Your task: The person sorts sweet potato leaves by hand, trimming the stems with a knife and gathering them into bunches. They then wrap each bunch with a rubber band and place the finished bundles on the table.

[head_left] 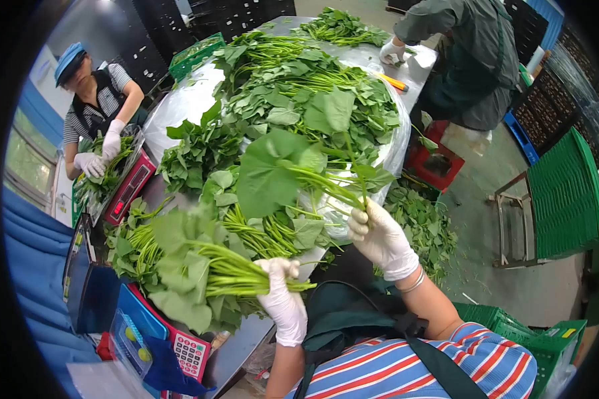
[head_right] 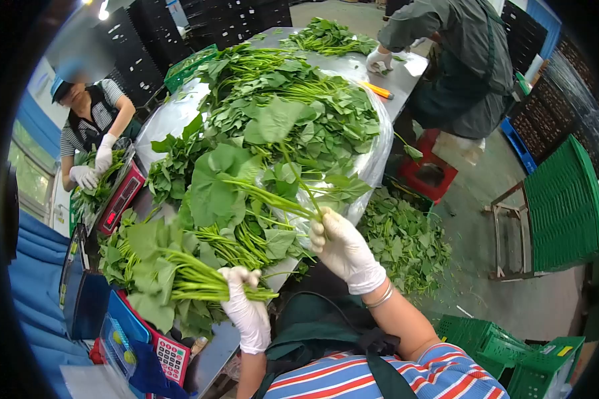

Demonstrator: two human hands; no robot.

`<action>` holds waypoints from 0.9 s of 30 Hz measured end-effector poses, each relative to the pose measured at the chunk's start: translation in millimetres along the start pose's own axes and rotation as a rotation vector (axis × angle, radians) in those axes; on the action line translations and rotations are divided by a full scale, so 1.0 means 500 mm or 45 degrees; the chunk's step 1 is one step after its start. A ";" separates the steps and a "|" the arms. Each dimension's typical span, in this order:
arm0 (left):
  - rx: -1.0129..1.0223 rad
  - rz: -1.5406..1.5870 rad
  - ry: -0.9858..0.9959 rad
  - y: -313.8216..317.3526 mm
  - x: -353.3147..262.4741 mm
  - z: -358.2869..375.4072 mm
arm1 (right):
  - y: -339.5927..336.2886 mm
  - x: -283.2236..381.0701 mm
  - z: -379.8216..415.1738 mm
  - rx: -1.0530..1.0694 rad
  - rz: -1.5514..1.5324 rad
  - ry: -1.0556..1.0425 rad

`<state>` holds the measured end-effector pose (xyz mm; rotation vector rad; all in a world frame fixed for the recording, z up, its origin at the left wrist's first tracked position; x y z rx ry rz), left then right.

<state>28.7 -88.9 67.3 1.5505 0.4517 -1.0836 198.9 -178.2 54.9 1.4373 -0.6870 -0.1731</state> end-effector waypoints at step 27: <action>0.178 -0.209 -0.072 0.019 0.035 0.025 | -0.015 0.115 0.096 -0.466 2.469 -0.926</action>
Point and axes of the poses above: each hand's wrist, its own z-axis away from the middle knuckle, its own y-axis out of the palm, x = y × z, the point moved 8 cm from there along -z, towards the middle knuckle, and after that the axes turned 3 degrees about -y, right-handed, at the moved point
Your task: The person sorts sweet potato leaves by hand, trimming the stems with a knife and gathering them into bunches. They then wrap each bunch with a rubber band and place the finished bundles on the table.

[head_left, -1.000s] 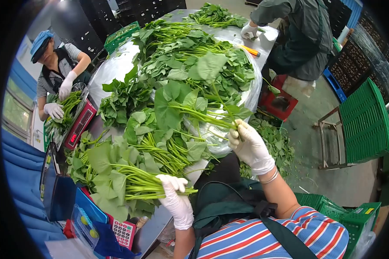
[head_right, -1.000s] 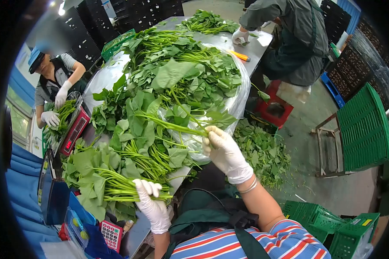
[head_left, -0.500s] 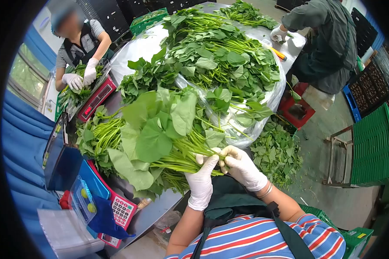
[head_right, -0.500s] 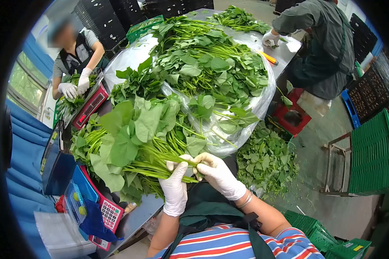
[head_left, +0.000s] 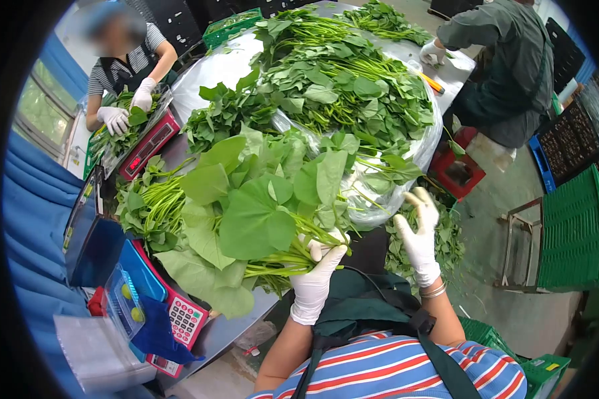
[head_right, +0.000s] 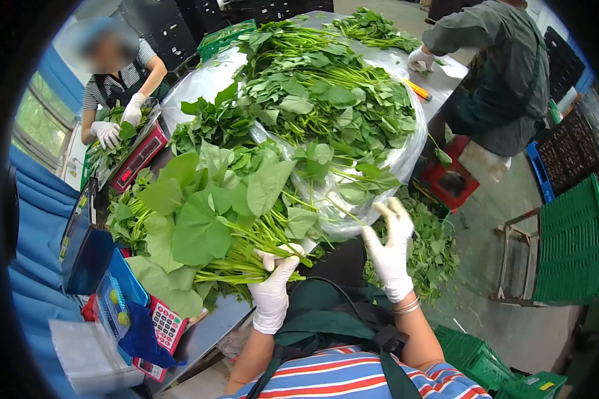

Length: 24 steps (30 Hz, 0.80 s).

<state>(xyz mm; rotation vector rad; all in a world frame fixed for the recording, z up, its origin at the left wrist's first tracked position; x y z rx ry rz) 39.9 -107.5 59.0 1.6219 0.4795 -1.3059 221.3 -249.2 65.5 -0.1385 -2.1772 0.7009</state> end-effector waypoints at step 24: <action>0.015 0.109 -0.242 0.026 0.033 0.009 | 0.107 0.089 0.098 0.954 -1.127 0.415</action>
Point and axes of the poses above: each hand's wrist, its own z-axis away from the middle knuckle, its own y-axis out of the palm, x = y × z, the point moved 8 cm from there along -z, towards the middle knuckle, and after that the axes turned 3 degrees about -y, right-handed, at the moved point
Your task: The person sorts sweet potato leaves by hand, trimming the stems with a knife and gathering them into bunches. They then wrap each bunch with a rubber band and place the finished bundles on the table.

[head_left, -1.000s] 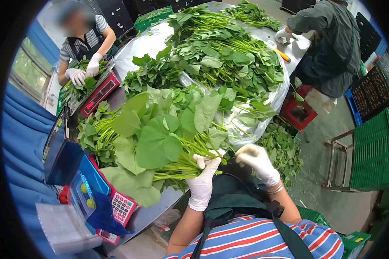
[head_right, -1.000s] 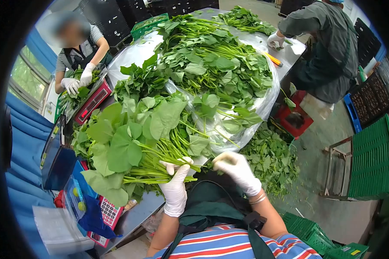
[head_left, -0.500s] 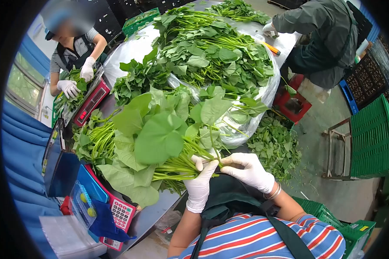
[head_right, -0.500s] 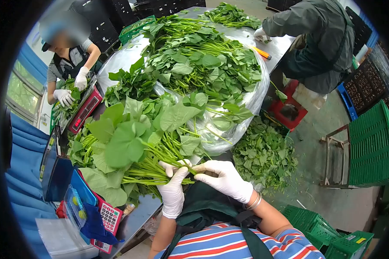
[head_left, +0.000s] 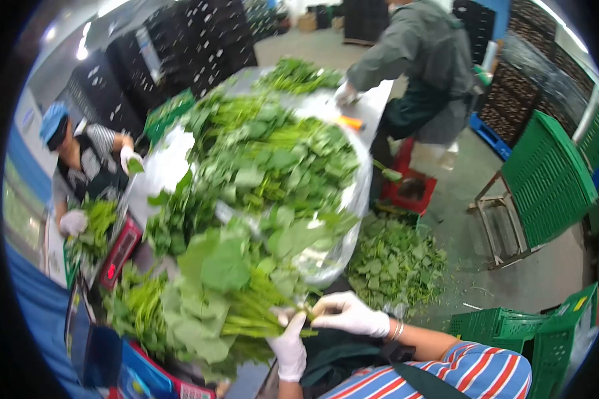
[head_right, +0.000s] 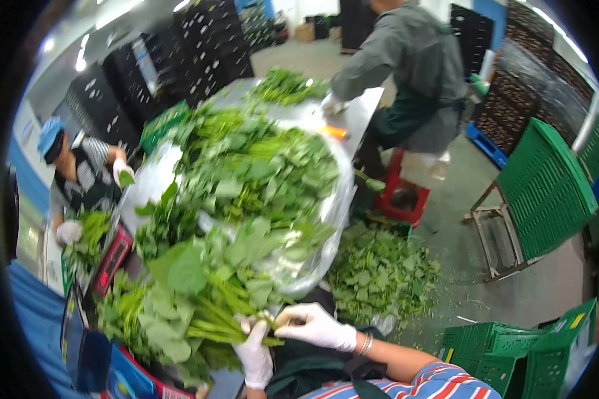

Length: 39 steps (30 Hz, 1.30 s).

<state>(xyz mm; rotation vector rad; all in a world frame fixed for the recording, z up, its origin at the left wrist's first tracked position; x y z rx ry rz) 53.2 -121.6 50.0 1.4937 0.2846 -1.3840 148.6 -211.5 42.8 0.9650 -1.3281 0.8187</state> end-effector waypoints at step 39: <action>-0.122 -0.310 -0.120 0.008 -0.011 0.030 | -0.178 0.021 0.049 -0.886 -0.276 -0.203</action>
Point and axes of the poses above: each hand's wrist, its own z-axis away from the middle knuckle, its own y-axis out of the palm, x = y × z, the point moved 8 cm from there along -z, towards the middle knuckle, and after that the axes turned 3 degrees about -y, right-handed, at the moved point
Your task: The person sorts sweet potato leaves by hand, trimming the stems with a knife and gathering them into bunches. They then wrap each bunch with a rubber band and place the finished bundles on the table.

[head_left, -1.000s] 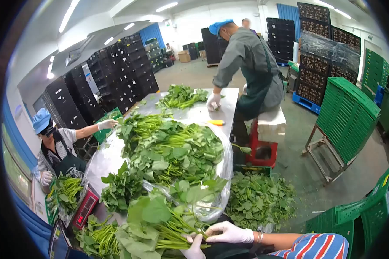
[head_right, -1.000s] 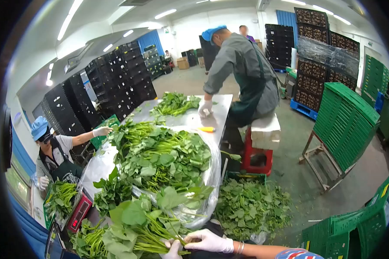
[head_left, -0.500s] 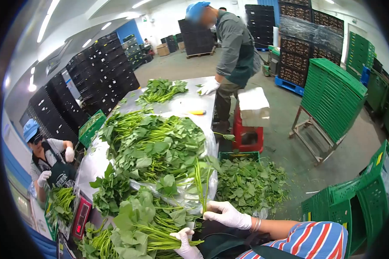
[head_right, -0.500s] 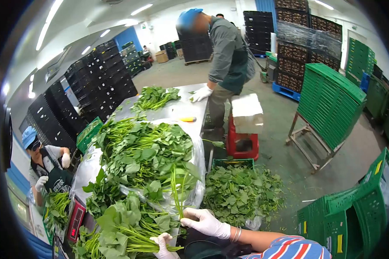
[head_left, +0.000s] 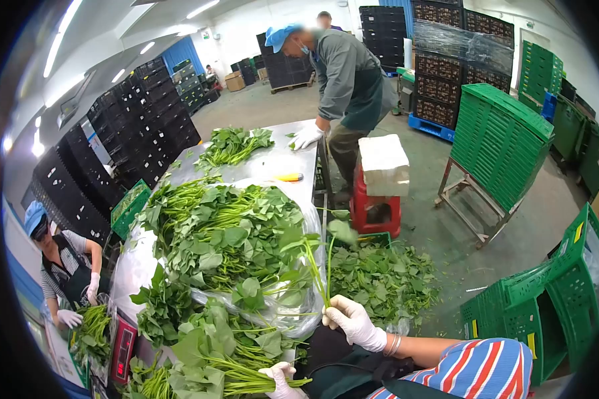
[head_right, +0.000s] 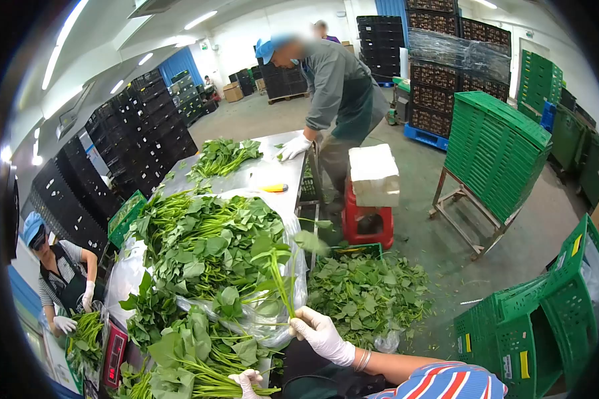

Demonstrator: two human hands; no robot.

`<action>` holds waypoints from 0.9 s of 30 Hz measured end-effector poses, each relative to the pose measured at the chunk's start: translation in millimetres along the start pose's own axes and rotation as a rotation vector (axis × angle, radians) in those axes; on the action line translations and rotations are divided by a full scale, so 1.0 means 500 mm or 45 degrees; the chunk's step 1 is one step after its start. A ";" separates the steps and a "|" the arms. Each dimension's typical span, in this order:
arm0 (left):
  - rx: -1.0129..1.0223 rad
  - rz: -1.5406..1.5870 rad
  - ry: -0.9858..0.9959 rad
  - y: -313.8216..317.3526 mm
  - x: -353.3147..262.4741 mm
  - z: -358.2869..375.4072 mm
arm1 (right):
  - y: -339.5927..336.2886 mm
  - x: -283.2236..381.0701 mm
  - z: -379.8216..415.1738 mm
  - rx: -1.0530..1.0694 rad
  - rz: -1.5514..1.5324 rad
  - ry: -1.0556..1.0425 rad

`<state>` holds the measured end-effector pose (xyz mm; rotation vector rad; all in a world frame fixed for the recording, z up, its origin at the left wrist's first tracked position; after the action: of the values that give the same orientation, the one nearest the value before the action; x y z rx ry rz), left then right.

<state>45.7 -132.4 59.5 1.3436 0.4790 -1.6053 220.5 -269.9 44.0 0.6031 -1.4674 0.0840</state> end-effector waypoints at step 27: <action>0.089 -0.048 0.276 -0.033 0.052 -0.056 | 0.030 -0.075 0.013 0.269 0.114 0.158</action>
<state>48.2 -113.2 22.4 1.5790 0.5855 -1.5265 203.5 -248.6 13.7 0.6902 -1.3741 0.3439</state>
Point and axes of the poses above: each hand's wrist, its own z-axis away from the middle knuckle, its own y-axis out of the palm, x = y × z, the point moved 8 cm from there along -z, towards the middle knuckle, and after that the axes turned 3 degrees about -y, right-handed, at the moved point
